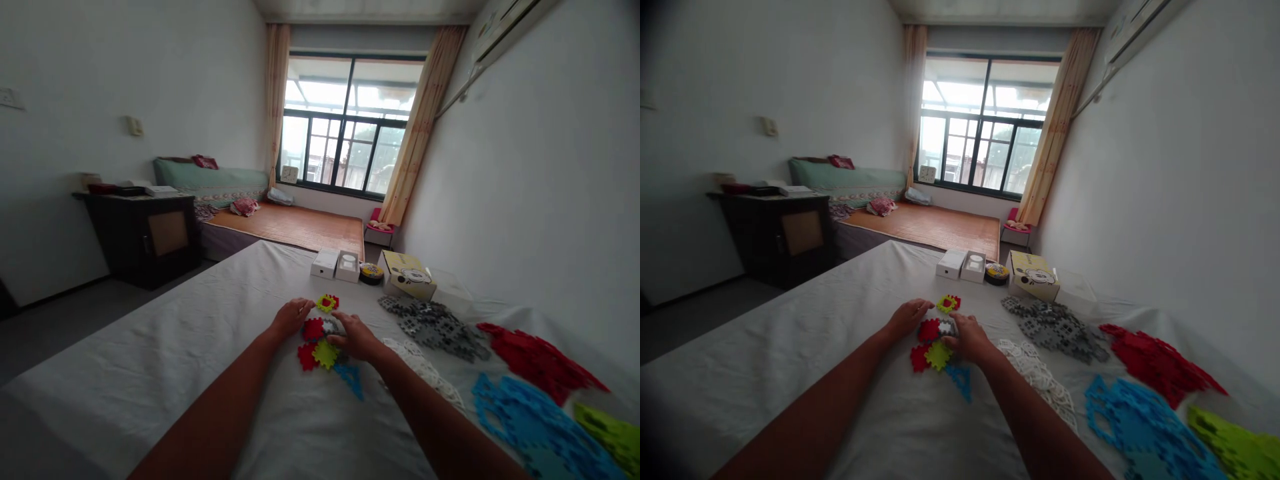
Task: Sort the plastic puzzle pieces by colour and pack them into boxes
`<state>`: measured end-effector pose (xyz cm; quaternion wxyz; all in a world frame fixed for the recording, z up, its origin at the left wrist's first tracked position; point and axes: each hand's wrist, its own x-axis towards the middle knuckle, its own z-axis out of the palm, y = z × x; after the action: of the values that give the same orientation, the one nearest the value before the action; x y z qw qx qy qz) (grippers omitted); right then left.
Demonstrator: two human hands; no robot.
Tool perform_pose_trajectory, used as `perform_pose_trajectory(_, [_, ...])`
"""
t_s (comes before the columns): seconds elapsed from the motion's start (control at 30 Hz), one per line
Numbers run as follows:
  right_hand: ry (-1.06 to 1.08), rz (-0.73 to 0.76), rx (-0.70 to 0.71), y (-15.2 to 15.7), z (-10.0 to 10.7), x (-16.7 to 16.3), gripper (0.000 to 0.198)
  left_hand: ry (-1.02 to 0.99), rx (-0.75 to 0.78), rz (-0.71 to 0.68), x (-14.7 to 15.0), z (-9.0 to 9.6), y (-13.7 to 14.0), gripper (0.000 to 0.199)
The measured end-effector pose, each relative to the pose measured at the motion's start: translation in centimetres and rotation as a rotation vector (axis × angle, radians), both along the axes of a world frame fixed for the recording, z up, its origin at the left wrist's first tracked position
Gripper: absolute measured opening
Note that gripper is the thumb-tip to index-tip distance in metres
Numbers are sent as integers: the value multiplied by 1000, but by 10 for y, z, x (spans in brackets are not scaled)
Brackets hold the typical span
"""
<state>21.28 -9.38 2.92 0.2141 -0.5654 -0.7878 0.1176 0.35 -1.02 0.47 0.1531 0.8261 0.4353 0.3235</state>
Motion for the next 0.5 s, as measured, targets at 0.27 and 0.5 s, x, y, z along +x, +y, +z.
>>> perform_pose_trajectory(0.27, [-51, -22, 37, -4, 3, -13, 21, 17, 4, -29, 2, -1, 2, 40])
perform_pose_trajectory(0.5, [132, -83, 171, -46, 30, 4, 21, 12, -20, -26, 0, 2, 2, 44])
